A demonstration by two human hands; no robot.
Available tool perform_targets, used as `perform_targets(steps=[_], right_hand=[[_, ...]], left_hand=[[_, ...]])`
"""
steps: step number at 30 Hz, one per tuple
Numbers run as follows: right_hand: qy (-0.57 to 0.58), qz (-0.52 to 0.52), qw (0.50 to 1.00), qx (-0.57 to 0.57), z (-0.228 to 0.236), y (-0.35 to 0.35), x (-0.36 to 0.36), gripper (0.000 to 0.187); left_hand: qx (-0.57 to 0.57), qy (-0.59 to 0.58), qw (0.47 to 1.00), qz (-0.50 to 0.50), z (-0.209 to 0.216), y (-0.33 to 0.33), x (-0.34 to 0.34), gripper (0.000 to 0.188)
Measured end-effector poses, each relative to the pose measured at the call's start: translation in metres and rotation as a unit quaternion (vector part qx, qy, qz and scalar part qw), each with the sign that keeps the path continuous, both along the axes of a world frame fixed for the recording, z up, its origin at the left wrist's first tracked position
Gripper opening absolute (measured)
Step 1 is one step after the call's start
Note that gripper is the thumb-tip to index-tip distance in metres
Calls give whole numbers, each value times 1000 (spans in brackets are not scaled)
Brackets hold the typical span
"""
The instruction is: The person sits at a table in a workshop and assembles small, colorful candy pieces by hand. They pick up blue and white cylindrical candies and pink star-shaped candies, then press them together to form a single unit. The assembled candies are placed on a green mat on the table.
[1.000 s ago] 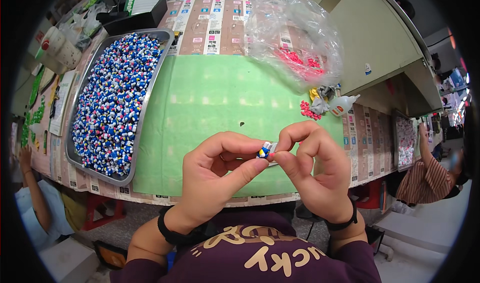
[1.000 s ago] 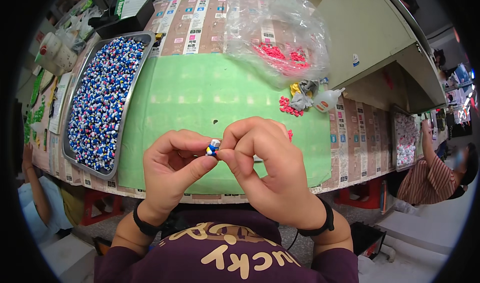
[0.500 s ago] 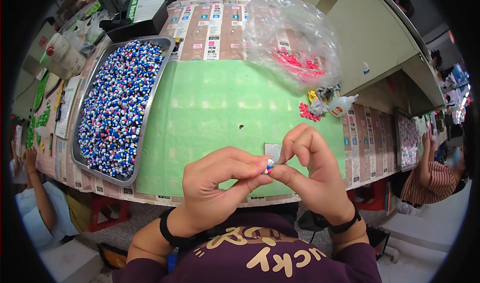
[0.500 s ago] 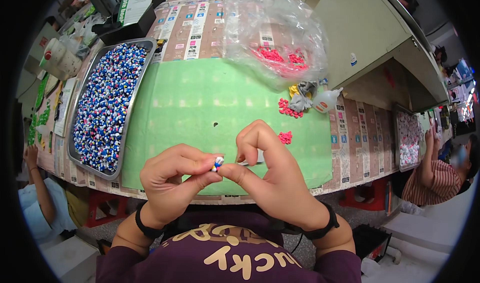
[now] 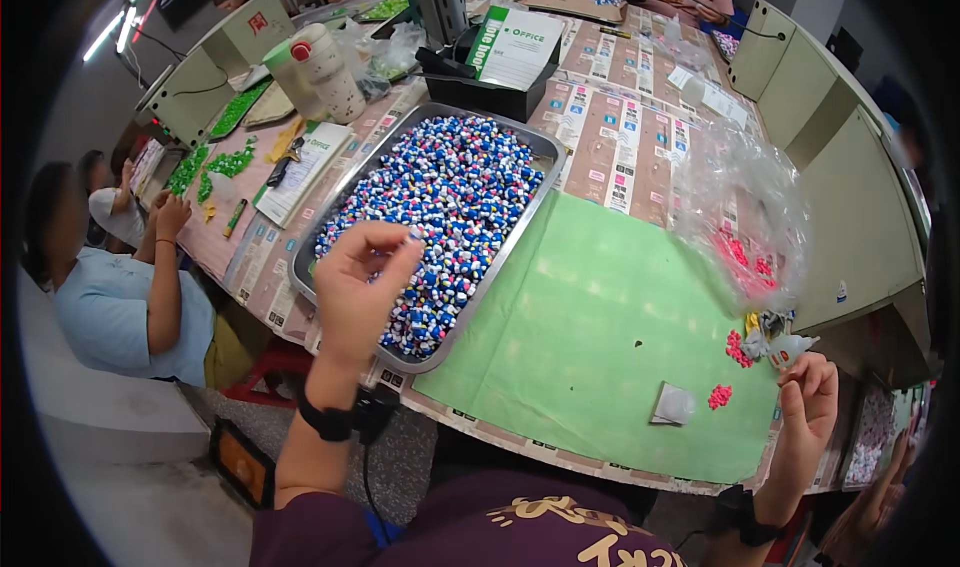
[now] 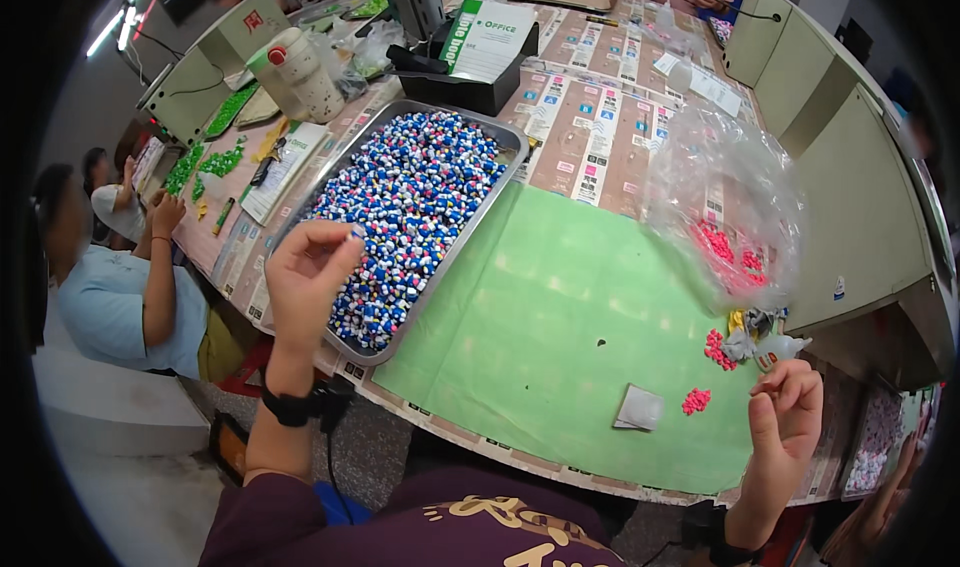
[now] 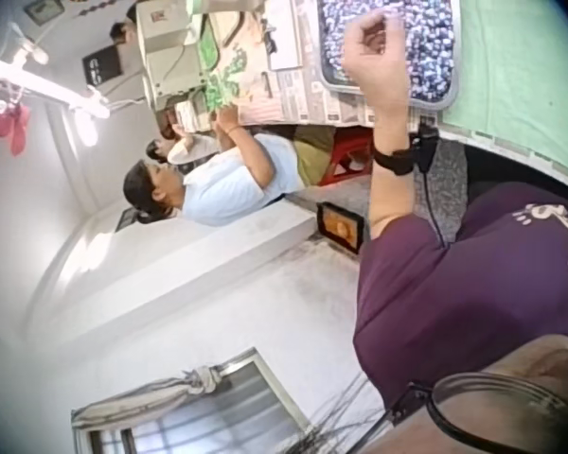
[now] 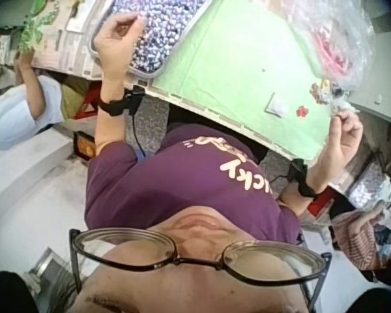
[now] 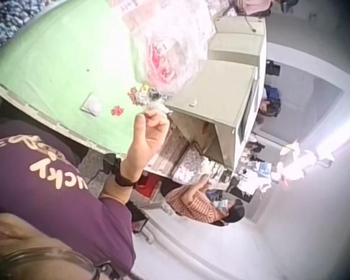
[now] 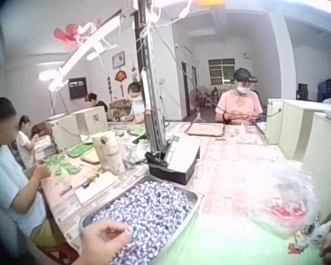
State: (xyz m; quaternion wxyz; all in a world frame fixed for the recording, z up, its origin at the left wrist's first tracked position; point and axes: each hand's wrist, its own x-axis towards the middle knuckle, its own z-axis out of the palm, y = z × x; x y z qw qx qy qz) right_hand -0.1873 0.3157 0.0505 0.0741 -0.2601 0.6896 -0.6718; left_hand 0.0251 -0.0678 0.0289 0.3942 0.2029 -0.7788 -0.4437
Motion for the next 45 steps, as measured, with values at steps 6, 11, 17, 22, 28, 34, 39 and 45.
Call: perform_targets(steps=[6, 11, 17, 22, 28, 34, 39, 45], right_hand=[[7, -54, 998, 20, -4, 7, -4, 23], [71, -98, 987, 109, -10, 24, -5, 23], [76, -69, 964, 245, -38, 52, -2, 19], [89, -40, 957, 273, -63, 55, 3, 22], [171, 5, 933, 316, -65, 33, 3, 37], [138, 85, 923, 349, -65, 19, -11, 35], [121, 103, 929, 335, -76, 18, -19, 23], [138, 98, 936, 308, -76, 15, -28, 13]], left_hand=[[-296, -247, 922, 23, -7, -6, 12, 55], [-308, -387, 869, 13, -29, 8, 5, 56], [-347, -426, 835, 5, -26, -7, -18, 51], [-348, -385, 854, -2, -38, -34, -40, 44], [-297, -432, 851, 19, -22, -28, -47, 51], [-306, -338, 890, -6, 1, -4, -22, 64], [-261, -226, 923, -172, 20, 71, -45, 69], [-153, -227, 893, -357, -7, 135, -101, 62]])
